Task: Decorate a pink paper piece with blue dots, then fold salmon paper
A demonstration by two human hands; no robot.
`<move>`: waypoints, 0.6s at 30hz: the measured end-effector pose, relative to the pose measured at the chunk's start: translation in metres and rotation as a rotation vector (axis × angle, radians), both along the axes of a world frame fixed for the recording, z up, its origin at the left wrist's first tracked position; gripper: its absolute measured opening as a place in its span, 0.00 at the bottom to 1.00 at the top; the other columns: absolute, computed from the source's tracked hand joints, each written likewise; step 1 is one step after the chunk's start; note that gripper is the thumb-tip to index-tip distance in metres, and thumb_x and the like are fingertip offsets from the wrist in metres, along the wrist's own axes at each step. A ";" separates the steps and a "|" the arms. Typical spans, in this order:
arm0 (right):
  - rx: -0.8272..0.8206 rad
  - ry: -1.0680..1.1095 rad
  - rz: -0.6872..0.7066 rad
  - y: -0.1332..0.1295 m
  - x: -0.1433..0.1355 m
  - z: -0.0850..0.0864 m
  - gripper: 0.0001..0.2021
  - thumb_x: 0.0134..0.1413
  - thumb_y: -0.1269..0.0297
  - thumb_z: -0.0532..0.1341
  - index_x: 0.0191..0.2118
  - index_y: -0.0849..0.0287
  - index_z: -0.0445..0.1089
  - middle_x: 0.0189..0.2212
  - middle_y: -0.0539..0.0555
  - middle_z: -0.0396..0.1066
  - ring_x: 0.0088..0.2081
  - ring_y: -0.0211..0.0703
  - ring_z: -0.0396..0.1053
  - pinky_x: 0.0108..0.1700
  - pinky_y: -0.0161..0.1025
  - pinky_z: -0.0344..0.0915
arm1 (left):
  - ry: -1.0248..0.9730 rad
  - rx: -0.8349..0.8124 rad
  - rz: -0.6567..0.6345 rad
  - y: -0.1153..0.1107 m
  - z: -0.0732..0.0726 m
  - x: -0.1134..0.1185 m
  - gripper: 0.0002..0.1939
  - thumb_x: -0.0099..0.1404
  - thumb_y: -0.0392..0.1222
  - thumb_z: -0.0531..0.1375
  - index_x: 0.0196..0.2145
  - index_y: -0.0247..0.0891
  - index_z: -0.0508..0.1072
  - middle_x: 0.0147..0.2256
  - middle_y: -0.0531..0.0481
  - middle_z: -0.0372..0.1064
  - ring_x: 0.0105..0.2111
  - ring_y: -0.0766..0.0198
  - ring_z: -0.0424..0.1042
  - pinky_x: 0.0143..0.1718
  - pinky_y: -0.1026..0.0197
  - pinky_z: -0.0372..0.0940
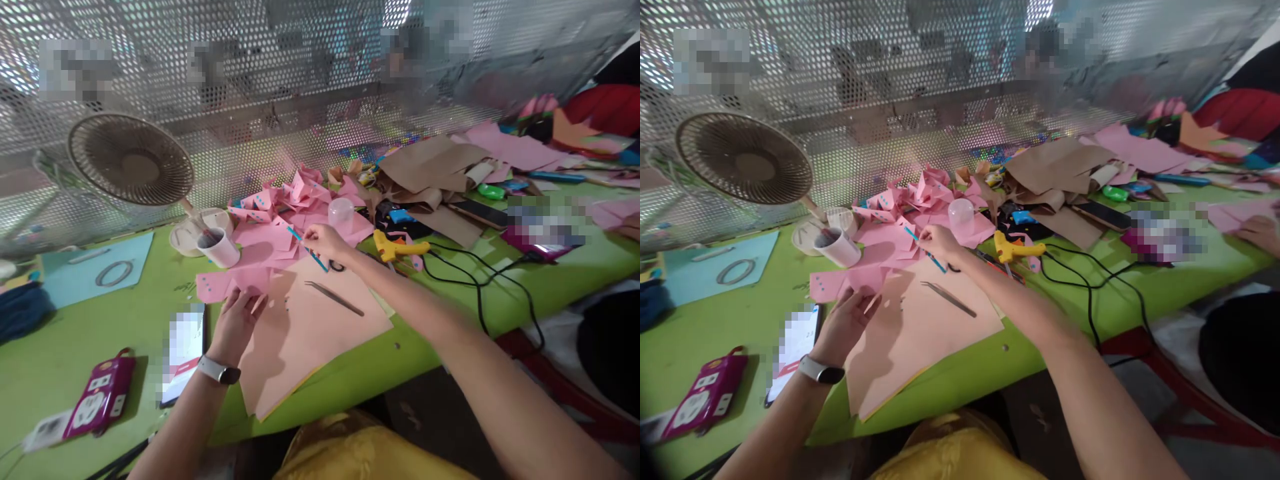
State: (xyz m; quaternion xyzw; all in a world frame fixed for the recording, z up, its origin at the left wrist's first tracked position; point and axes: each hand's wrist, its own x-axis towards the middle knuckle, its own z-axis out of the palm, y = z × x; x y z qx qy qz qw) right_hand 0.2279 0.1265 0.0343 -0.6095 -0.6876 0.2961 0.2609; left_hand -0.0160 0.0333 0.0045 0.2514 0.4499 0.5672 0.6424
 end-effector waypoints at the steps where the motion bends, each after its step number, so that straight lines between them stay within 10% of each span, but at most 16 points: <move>1: -0.005 0.081 0.006 -0.006 0.002 0.004 0.06 0.62 0.63 0.57 0.39 0.60 0.67 0.29 0.51 0.74 0.25 0.33 0.69 0.28 0.30 0.64 | -0.008 -0.003 0.005 0.003 0.001 0.002 0.09 0.56 0.35 0.67 0.33 0.40 0.70 0.34 0.55 0.73 0.36 0.69 0.75 0.45 0.60 0.74; 7: -0.190 0.766 0.078 -0.057 0.013 0.016 0.08 0.48 0.64 0.67 0.30 0.60 0.68 0.22 0.45 0.67 0.21 0.30 0.63 0.22 0.29 0.54 | 0.009 -0.060 0.060 0.019 0.000 0.012 0.07 0.59 0.29 0.63 0.29 0.37 0.69 0.30 0.54 0.73 0.31 0.70 0.76 0.42 0.64 0.73; 18: -0.520 0.963 0.083 -0.101 -0.008 0.000 0.13 0.41 0.61 0.72 0.30 0.60 0.69 0.22 0.45 0.67 0.21 0.30 0.62 0.28 0.32 0.58 | 0.371 -0.187 -0.239 0.014 0.015 -0.012 0.05 0.65 0.38 0.60 0.36 0.33 0.74 0.37 0.41 0.80 0.28 0.64 0.79 0.21 0.71 0.63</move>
